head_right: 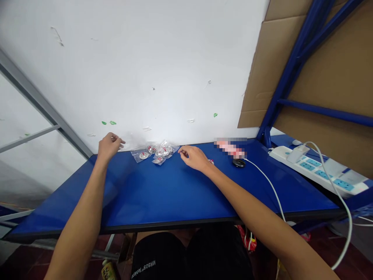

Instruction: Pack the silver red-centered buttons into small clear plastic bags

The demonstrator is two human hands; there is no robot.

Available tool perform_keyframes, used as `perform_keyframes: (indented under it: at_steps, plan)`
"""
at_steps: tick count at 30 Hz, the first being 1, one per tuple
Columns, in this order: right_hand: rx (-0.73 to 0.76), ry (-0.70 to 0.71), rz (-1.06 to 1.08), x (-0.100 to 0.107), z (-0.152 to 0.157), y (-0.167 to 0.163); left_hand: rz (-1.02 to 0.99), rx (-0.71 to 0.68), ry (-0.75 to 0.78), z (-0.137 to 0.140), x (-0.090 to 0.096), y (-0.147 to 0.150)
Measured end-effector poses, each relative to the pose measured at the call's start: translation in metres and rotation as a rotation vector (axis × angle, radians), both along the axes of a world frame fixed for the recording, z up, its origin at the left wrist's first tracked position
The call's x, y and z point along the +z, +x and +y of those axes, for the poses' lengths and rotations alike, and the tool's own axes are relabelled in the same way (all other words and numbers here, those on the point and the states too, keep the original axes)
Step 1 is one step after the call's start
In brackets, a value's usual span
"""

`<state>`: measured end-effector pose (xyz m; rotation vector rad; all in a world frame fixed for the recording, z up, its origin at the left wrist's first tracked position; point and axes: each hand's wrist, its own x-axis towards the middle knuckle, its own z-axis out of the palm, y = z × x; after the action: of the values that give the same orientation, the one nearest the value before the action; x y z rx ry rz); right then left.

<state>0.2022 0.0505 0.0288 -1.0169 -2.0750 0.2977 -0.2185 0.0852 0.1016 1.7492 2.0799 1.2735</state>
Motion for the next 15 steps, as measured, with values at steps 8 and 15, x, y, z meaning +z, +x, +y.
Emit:
perform_keyframes:
  at_steps: [8,15]
  plan:
    - [0.009,-0.156,0.256,0.0,0.002,-0.001,-0.417,-0.624,0.012,-0.016,-0.04,0.137]
    - [0.015,-0.155,0.142,-0.016,0.002,-0.009,-0.391,-0.789,-0.041,-0.039,-0.068,0.182]
